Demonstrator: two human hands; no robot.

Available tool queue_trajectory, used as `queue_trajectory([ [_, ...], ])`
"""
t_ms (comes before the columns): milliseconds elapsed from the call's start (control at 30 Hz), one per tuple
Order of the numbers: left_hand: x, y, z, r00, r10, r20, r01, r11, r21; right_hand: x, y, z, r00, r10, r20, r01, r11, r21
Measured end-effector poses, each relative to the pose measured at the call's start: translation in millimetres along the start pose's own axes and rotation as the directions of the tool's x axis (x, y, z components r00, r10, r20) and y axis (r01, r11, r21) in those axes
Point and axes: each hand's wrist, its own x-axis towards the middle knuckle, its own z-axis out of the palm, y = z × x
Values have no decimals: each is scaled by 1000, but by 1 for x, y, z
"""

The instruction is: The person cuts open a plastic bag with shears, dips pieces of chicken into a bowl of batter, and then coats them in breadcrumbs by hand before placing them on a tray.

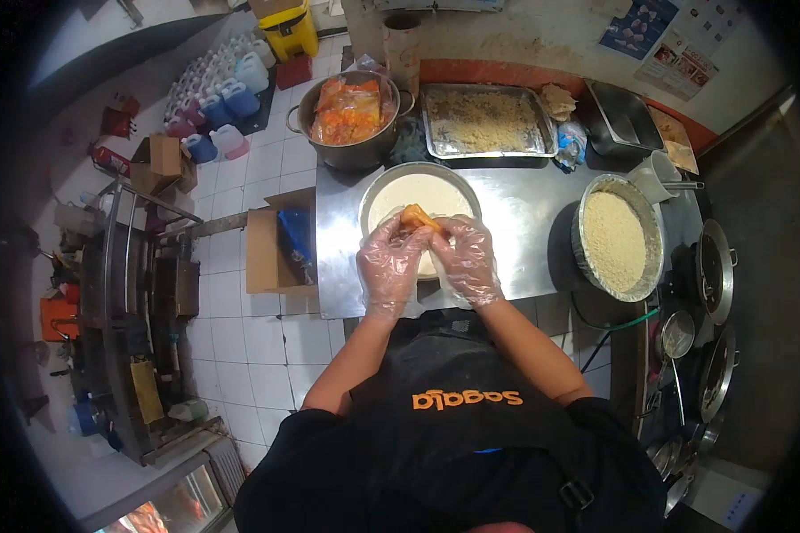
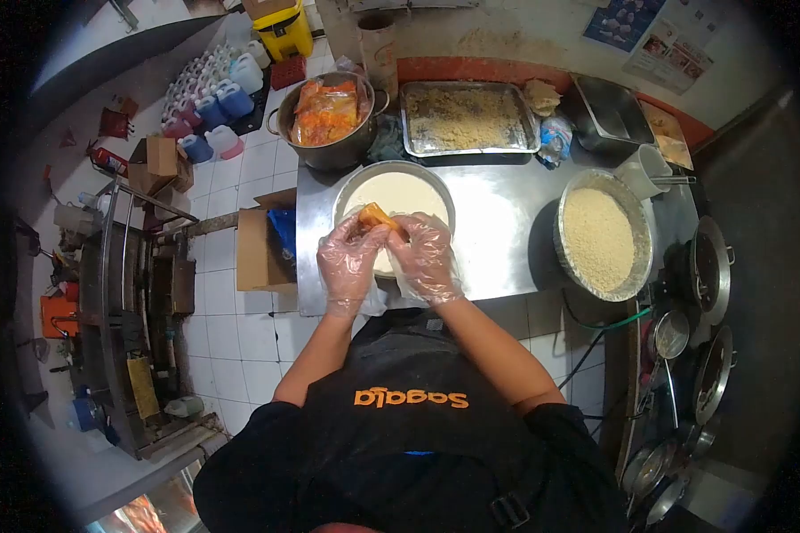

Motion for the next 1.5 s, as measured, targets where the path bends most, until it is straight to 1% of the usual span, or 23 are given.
queue_trajectory([
  [67, -2, 17, -2, 998, 66, 12, -67, 974, 216, 2, -11, -6, 990, 33, 135, -19, 994, -105],
  [100, -1, 15, -4, 998, 64, 13, -66, 974, 216, 4, -16, -11, 990, 35, 134, -21, 994, -105],
  [167, 5, 8, -10, 982, -133, 137, 132, 991, 22, 9, -21, -20, 970, -37, 242, 14, 995, 96],
  [200, 7, 5, -13, 973, -135, 187, 155, 983, -97, 12, -19, -22, 969, -37, 242, 14, 995, 97],
  [300, 10, 4, -17, 949, -228, 217, 269, 946, -182, 10, -11, -23, 925, -66, 375, 54, 998, 41],
  [333, 10, -2, -17, 949, -231, 213, 271, 946, -181, 5, -6, -17, 892, 171, 418, -308, 907, 288],
  [367, 12, -13, -15, 959, -221, 177, 255, 946, -201, 4, -3, -12, 780, 359, 512, -606, 637, 476],
  [400, 14, -13, -14, 967, -214, 140, 241, 946, -219, 2, -7, -11, 748, 417, 516, -662, 513, 546],
  [533, 11, -8, -14, 951, -271, 150, 297, 937, -187, 0, -4, -4, 705, 514, 489, -709, 527, 468],
  [600, 7, -9, -15, 988, -71, 135, 64, 996, 56, -3, 7, 3, 950, 224, 219, -299, 858, 418],
  [767, 6, -3, -11, 988, 55, 142, -73, 989, 127, 1, 25, 0, 959, 221, 177, -274, 885, 376],
  [900, 5, 4, -9, 970, 201, 137, -234, 922, 307, 9, 6, -14, 978, 96, 183, -121, 984, 132],
  [933, 5, 1, -8, 970, 198, 140, -233, 923, 308, 11, 2, -17, 977, 64, 202, -78, 995, 61],
  [1000, 5, -11, -6, 994, -52, 93, 55, 998, -35, 11, -3, -19, 975, 87, 206, -109, 989, 101],
  [1033, 5, -15, -5, 994, -54, 95, 57, 998, -34, 11, -5, -18, 972, 105, 211, -137, 980, 142],
  [1067, 4, -19, -5, 997, 24, 78, -26, 999, 30, 9, -1, -13, 972, 107, 210, -139, 980, 143],
  [1133, 5, -14, -1, 992, 102, 67, -108, 989, 96, 9, 3, -3, 964, 226, 139, -262, 884, 386],
  [1167, 3, -10, 1, 959, 279, 42, -280, 925, 258, 9, 4, -4, 964, 228, 140, -265, 883, 387],
  [1200, 2, -4, 2, 893, 448, 48, -425, 804, 415, 14, -7, -10, 986, 128, 104, -158, 916, 369],
  [1233, 3, 1, 2, 893, 447, 48, -425, 804, 416, 17, -13, -13, 997, 23, 70, -46, 937, 346],
  [1300, 4, 7, 2, 813, 576, 85, -543, 699, 465, 16, -11, -12, 995, 47, 90, -74, 942, 328],
  [1433, 4, 3, 4, 838, 533, 117, -522, 721, 456, 16, -7, -10, 999, -41, 17, 35, 971, 238],
  [1500, 1, 1, 8, 895, 436, 91, -435, 811, 390, 15, -8, -10, 996, -88, -26, 92, 976, 197],
])
